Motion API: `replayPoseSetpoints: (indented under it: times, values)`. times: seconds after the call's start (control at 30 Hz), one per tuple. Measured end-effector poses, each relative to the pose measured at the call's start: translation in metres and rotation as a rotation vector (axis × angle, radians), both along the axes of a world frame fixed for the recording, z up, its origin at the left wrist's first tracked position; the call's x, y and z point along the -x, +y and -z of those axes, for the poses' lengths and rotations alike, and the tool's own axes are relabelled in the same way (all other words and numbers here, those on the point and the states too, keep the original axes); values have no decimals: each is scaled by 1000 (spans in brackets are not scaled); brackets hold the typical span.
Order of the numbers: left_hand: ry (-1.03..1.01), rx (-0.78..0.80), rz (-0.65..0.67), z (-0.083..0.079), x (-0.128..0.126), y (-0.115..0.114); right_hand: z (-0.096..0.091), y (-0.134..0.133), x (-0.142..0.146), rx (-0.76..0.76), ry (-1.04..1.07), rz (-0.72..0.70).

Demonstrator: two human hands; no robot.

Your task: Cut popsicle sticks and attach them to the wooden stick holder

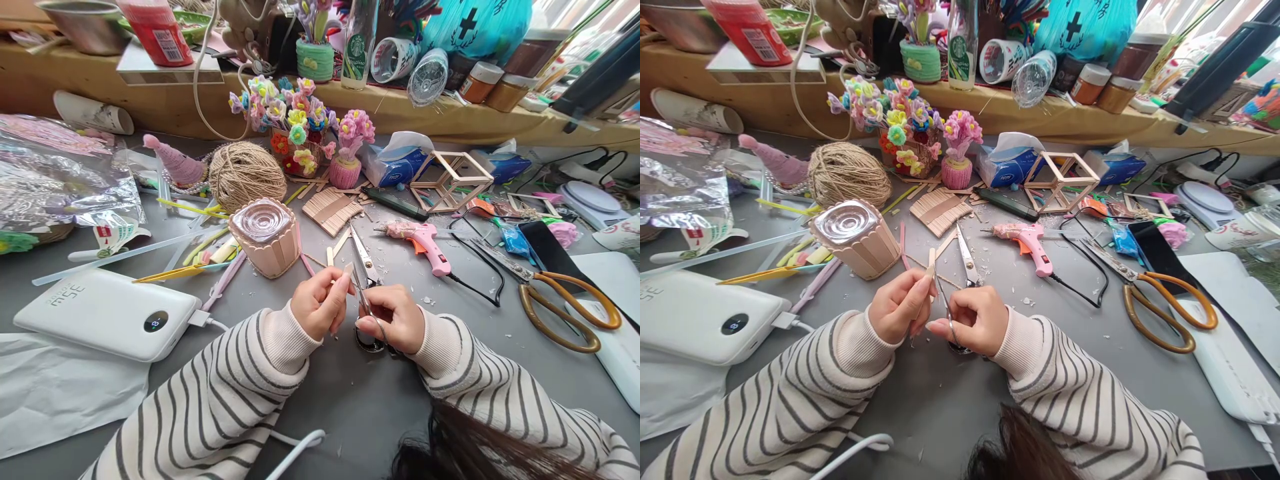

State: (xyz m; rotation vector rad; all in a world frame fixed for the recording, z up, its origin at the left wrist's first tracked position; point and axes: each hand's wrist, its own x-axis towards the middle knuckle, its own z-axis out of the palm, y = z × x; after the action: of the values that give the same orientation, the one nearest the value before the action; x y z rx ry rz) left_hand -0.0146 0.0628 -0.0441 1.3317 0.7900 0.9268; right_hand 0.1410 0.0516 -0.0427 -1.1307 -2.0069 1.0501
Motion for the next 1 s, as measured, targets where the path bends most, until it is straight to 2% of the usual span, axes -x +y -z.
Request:
replayPoseSetpoints:
  times: [0.23, 0.57, 0.7, 0.87, 1.0]
  values:
    - [32, -1, 5, -1, 1, 0, 1, 1, 0, -42, 5, 1]
    - [15, 6, -20, -1, 0, 1, 1, 2, 3, -216, 20, 30]
    - [6, 13, -36, 1, -2, -1, 2, 3, 2, -200, 9, 35]
    - [-109, 14, -76, 6, -2, 1, 1, 2, 1, -108, 21, 50]
    - [-105, 10, -43, 8, -2, 2, -1, 1, 1, -58, 15, 22]
